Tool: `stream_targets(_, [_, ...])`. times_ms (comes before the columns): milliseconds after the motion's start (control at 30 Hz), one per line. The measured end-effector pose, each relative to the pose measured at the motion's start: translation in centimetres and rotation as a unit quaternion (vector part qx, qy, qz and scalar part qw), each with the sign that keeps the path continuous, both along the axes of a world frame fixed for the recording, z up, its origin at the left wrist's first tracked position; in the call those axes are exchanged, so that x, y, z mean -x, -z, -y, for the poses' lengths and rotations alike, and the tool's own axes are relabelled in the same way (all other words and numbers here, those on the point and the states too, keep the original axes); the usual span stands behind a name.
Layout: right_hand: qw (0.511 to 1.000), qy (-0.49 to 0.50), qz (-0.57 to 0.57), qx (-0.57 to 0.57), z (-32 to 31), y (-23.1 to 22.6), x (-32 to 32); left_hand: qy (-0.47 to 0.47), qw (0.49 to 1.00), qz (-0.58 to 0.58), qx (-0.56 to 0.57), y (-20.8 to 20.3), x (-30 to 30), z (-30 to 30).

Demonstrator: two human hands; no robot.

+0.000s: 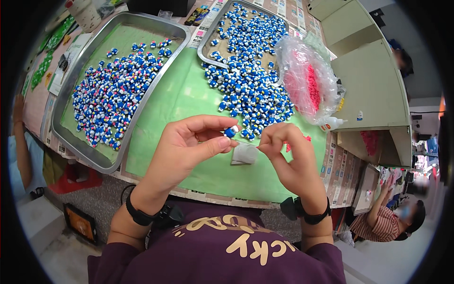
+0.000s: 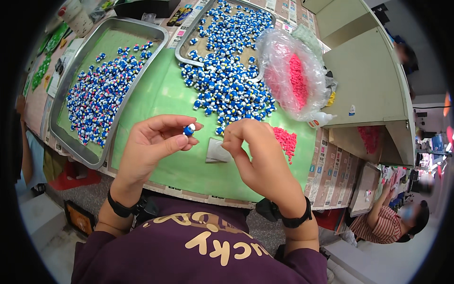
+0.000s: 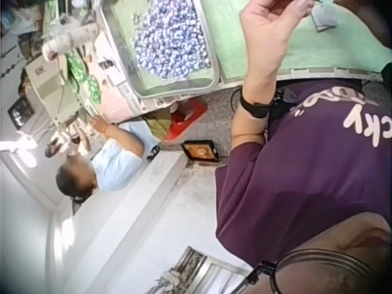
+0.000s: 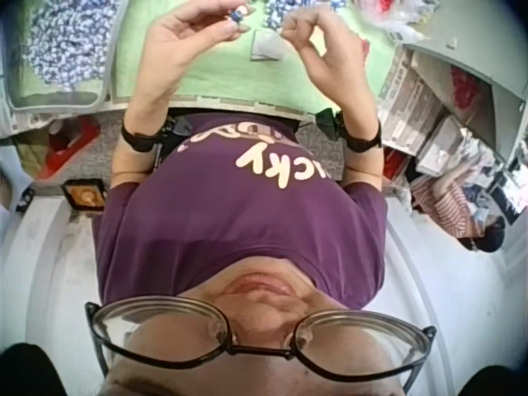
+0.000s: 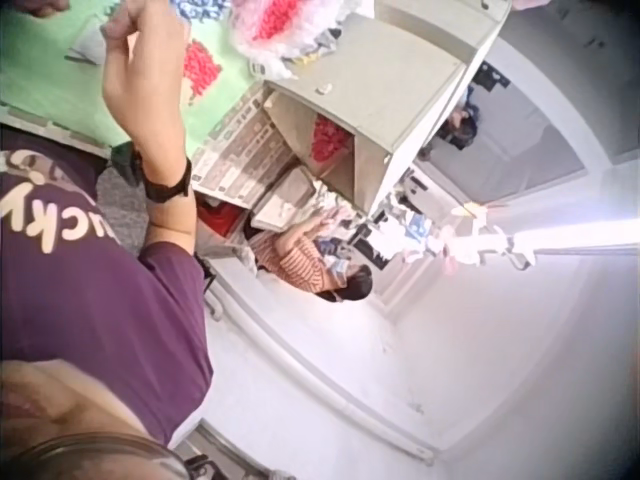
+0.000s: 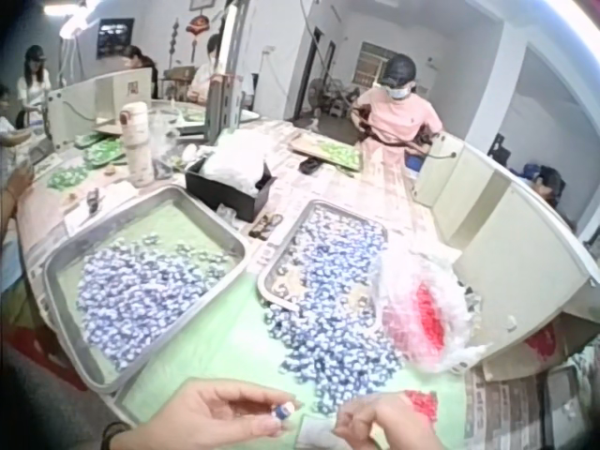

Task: The person assembles small blue and white capsule-shaped candies by inserting pink pieces into them by hand. They pick up a capsule from a tray, insert a pink piece, and place the assembled candy back on the table. The process is repeated continuously throughout the clip.

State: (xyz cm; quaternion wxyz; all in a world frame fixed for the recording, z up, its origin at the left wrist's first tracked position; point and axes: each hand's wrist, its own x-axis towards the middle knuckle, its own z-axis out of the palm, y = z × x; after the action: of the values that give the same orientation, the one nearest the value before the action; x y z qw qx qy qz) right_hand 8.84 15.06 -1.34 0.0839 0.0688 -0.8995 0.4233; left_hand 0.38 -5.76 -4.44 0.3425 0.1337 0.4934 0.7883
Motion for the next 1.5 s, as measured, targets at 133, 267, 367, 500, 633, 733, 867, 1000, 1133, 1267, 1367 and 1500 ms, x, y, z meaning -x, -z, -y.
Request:
stream_targets(133, [0.984, 0.004, -0.062, 0.165, 1.1, -1.5, -0.1, 0.011, 1.000, 0.012, -0.017, -0.5, -0.4, -1.0])
stream_targets(267, [0.976, 0.004, -0.096, 0.196, 2.0, -1.5, 0.4, -0.020, 0.998, -0.050, -0.015, -0.7, -1.2, -1.6])
stream_targets(367, [0.971, 0.005, -0.108, 0.213, 2.1, -1.1, 0.4, -0.036, 0.995, -0.089, -0.013, -0.7, -1.3, -1.9])
stream_targets(500, [0.971, 0.023, -0.130, 0.201, 2.0, -1.2, 0.3, -0.027, 0.999, -0.009, -0.041, -1.1, -1.2, -2.3])
stream_targets(633, [0.971, 0.030, -0.133, 0.195, 1.8, -0.4, 0.2, 0.029, 0.995, 0.065, -0.069, -0.8, -0.5, -2.3])
stream_targets(733, [0.971, 0.038, -0.138, 0.194, 2.2, -0.3, 0.5, 0.057, 0.988, 0.104, -0.099, -0.1, -0.2, -2.0])
stream_targets(867, [0.970, 0.076, -0.143, 0.183, 2.8, 0.2, 0.7, 0.061, 0.989, 0.101, -0.094, 0.0, -0.1, -2.1])
stream_targets(1000, [0.976, 0.090, -0.157, 0.118, 2.8, 0.4, 0.9, 0.055, 0.993, 0.076, -0.078, -0.2, -0.2, -2.2])
stream_targets(1133, [0.979, 0.090, -0.171, 0.060, 2.7, 0.4, 0.9, 0.007, 0.999, 0.015, -0.033, -0.4, -0.7, -2.6])
stream_targets(1267, [0.979, 0.067, -0.192, 0.012, 2.6, 0.2, 0.9, -0.029, 0.997, -0.075, -0.004, -0.7, -1.2, -2.5])
stream_targets(1367, [0.985, 0.054, -0.154, 0.059, 2.1, 0.4, 0.8, -0.026, 0.994, -0.103, 0.014, -1.0, -1.4, -2.3])
stream_targets(1500, [0.986, 0.041, -0.090, 0.137, 1.5, 0.0, 0.5, 0.021, 0.993, -0.115, 0.034, -0.9, -1.3, -1.6])
